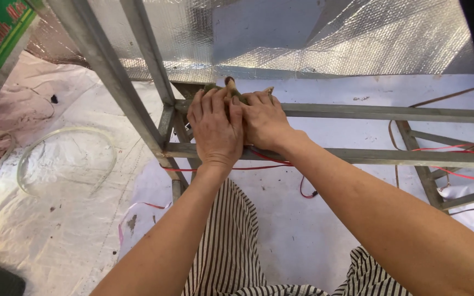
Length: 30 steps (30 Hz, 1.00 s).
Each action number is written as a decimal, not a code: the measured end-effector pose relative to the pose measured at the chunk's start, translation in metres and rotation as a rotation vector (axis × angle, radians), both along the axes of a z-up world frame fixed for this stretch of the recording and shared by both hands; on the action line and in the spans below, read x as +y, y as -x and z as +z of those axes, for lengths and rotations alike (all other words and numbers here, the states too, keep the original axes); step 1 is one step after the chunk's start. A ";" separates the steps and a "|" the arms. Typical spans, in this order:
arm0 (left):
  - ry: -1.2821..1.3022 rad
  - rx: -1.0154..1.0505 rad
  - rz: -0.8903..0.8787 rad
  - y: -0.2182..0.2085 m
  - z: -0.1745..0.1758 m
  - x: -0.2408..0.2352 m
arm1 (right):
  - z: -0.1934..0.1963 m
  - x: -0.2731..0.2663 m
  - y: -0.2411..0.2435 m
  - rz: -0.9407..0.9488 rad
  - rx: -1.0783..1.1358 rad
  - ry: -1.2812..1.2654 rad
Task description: A person is sitting on the floor and using a green cloth to wipe down the metal bars of a frame structure.
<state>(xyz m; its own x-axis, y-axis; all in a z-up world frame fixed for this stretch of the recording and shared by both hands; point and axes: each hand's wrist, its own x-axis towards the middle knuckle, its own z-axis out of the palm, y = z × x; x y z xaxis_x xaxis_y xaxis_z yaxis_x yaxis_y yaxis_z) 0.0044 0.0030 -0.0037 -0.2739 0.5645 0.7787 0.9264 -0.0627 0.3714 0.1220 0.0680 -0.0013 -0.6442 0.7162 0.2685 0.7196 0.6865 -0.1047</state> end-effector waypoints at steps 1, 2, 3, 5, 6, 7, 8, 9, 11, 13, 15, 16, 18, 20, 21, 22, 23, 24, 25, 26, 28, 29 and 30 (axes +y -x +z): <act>-0.001 0.003 -0.006 0.000 -0.004 0.003 | -0.001 0.002 -0.007 -0.006 0.003 -0.001; 0.029 0.035 0.027 0.000 -0.009 0.005 | -0.002 0.005 -0.014 -0.041 -0.016 0.058; 0.058 0.069 0.061 0.000 -0.013 0.008 | -0.003 0.007 -0.021 -0.075 -0.033 0.118; 0.128 0.072 0.042 -0.001 -0.014 0.008 | 0.002 0.005 -0.035 -0.093 -0.021 0.145; 0.197 0.072 0.029 -0.001 -0.014 0.008 | 0.005 0.004 -0.042 -0.106 -0.011 0.172; 0.197 0.075 0.026 -0.001 -0.009 0.005 | 0.002 0.007 -0.048 -0.109 -0.008 0.172; 0.212 0.049 0.002 -0.001 -0.005 0.003 | -0.002 0.009 -0.054 -0.124 0.000 0.177; 0.229 0.022 -0.022 -0.001 0.000 0.000 | -0.005 0.012 -0.060 -0.141 0.005 0.184; 0.258 0.044 -0.009 0.000 -0.004 0.003 | -0.003 0.013 -0.072 -0.163 0.011 0.196; 0.285 0.066 0.003 0.000 -0.006 0.004 | -0.003 0.014 -0.085 -0.187 0.016 0.206; 0.333 0.084 0.008 0.000 -0.004 0.003 | -0.003 0.015 -0.099 -0.225 0.011 0.206; 0.332 0.086 0.003 -0.001 -0.001 0.001 | -0.002 0.015 -0.107 -0.230 0.013 0.206; 0.348 0.064 -0.011 -0.003 0.004 -0.004 | 0.000 0.016 -0.123 -0.277 0.017 0.214; 0.356 0.058 -0.018 -0.003 0.004 -0.002 | -0.005 0.021 -0.143 -0.305 0.020 0.186; 0.366 0.051 -0.021 -0.003 0.004 -0.002 | -0.007 0.023 -0.152 -0.328 0.023 0.159; 0.366 0.052 -0.024 -0.003 0.004 -0.001 | -0.005 0.023 -0.162 -0.331 0.023 0.159; 0.371 0.057 -0.013 -0.003 0.004 -0.001 | -0.004 0.024 -0.172 -0.341 0.031 0.166; 0.376 0.062 -0.001 -0.003 0.004 0.000 | -0.003 0.024 -0.181 -0.351 0.038 0.172; 0.376 0.062 -0.003 -0.003 0.004 0.000 | -0.003 0.024 -0.190 -0.352 0.038 0.172; 0.381 0.061 -0.003 -0.003 0.003 0.000 | -0.003 0.024 -0.199 -0.368 0.043 0.158; 0.386 0.060 -0.002 -0.003 0.004 -0.001 | -0.007 0.027 -0.214 -0.384 0.047 0.144; 0.378 0.054 -0.007 -0.004 0.005 -0.002 | -0.010 0.030 -0.221 -0.418 0.042 0.151; 0.369 0.048 -0.013 -0.005 0.006 -0.003 | -0.014 0.032 -0.227 -0.452 0.038 0.157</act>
